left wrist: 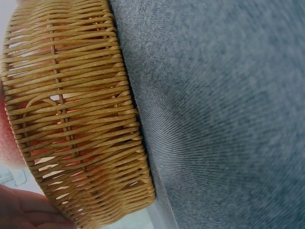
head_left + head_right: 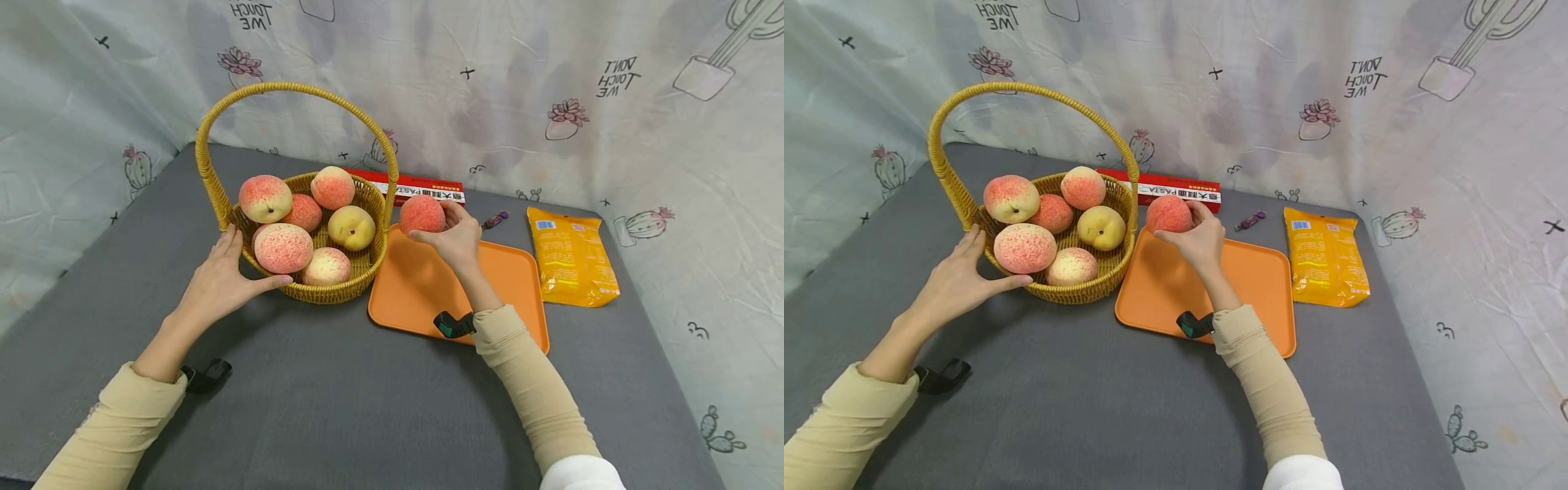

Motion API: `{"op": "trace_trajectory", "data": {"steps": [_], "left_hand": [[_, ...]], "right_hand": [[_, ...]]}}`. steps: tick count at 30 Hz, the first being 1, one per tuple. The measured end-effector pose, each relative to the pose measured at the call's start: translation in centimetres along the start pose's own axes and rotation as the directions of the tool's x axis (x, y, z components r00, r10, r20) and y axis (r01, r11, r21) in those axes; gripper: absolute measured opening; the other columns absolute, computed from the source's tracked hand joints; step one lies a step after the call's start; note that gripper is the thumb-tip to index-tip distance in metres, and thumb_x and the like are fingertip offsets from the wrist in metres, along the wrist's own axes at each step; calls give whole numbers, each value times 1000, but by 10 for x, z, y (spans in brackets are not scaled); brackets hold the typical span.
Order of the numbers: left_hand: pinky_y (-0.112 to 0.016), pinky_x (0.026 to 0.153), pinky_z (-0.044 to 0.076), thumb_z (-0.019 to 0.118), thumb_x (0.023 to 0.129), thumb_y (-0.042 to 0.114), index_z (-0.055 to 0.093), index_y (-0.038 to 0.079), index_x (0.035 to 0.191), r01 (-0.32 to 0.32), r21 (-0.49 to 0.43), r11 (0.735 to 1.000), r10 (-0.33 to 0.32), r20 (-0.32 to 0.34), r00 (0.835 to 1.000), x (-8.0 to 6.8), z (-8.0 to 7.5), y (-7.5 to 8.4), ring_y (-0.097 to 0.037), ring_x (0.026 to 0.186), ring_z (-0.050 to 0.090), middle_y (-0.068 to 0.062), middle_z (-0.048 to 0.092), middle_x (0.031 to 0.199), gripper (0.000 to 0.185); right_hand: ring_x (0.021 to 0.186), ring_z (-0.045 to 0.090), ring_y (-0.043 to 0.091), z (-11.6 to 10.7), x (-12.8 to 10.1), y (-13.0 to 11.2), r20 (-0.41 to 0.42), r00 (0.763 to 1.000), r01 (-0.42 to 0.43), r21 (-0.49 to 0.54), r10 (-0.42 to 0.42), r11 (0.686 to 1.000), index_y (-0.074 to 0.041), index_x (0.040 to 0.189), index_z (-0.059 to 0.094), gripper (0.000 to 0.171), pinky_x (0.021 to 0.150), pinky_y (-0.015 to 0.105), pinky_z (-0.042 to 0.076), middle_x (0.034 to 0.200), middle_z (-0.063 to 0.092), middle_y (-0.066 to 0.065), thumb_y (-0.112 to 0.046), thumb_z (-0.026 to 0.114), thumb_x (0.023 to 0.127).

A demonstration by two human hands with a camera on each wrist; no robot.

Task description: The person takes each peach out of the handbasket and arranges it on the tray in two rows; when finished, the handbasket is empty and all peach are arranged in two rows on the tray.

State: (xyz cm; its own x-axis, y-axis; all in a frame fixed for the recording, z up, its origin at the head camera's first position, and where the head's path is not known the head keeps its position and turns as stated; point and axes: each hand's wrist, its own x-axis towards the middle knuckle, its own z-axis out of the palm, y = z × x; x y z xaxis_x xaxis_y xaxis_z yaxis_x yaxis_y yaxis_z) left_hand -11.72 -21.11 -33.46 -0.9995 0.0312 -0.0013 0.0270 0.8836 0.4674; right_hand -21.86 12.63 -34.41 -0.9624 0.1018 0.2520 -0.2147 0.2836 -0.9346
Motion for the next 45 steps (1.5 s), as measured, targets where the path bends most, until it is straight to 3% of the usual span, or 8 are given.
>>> {"op": "trace_trajectory", "data": {"steps": [3,12,20,25,34,40,45], "left_hand": [[-63,92,18,58,68,66,2,-8,138,4,5,1000,-4,8,1000,-1,-1,0,-50,124,8,-24,-6,143,116],[-64,91,18,58,67,67,2,-8,138,15,2,1000,-15,24,1000,-2,0,0,-51,124,8,-24,-5,143,117],[-64,91,18,57,67,67,2,-8,138,11,13,1000,-12,30,999,-2,1,0,-52,123,8,-25,-5,143,117],[-64,91,19,57,67,67,3,-9,138,13,16,1000,-13,29,999,-4,1,0,-51,123,8,-26,-4,142,116],[-64,90,19,56,68,68,0,-7,138,21,13,1000,-21,21,1000,-1,-1,2,-52,123,10,-23,-6,143,116],[-64,90,18,56,68,67,0,-7,138,21,12,1000,-21,27,999,-1,-2,3,-52,123,9,-23,-6,143,116],[-64,91,18,56,68,67,1,-7,138,15,12,1000,-15,20,1000,-2,-2,2,-51,123,10,-24,-5,143,116]], "right_hand": [[97,58,19,5,0,-8,9,998,-55,-85,56,995,-3,110,58,65,82,29,46,105,61,12,-16,86,53],[95,58,17,20,13,6,11,978,-203,-211,210,956,-7,108,60,59,79,34,47,102,63,8,-14,84,55],[94,55,19,33,14,11,27,969,-228,-293,246,929,-8,107,58,62,80,31,46,100,63,7,-14,86,51],[95,53,21,38,14,17,48,972,-207,-305,232,930,-7,107,55,63,82,32,45,102,60,7,-11,85,51],[100,50,25,35,15,15,124,985,-55,-434,119,899,-6,104,47,64,84,37,43,106,55,9,-13,86,53],[105,48,28,32,14,11,188,973,-26,-499,137,866,-6,112,45,70,87,40,41,114,53,11,-14,85,55],[107,47,27,28,13,8,223,961,-30,-509,165,860,-6,120,47,72,89,39,39,117,53,10,-17,83,58]]}}
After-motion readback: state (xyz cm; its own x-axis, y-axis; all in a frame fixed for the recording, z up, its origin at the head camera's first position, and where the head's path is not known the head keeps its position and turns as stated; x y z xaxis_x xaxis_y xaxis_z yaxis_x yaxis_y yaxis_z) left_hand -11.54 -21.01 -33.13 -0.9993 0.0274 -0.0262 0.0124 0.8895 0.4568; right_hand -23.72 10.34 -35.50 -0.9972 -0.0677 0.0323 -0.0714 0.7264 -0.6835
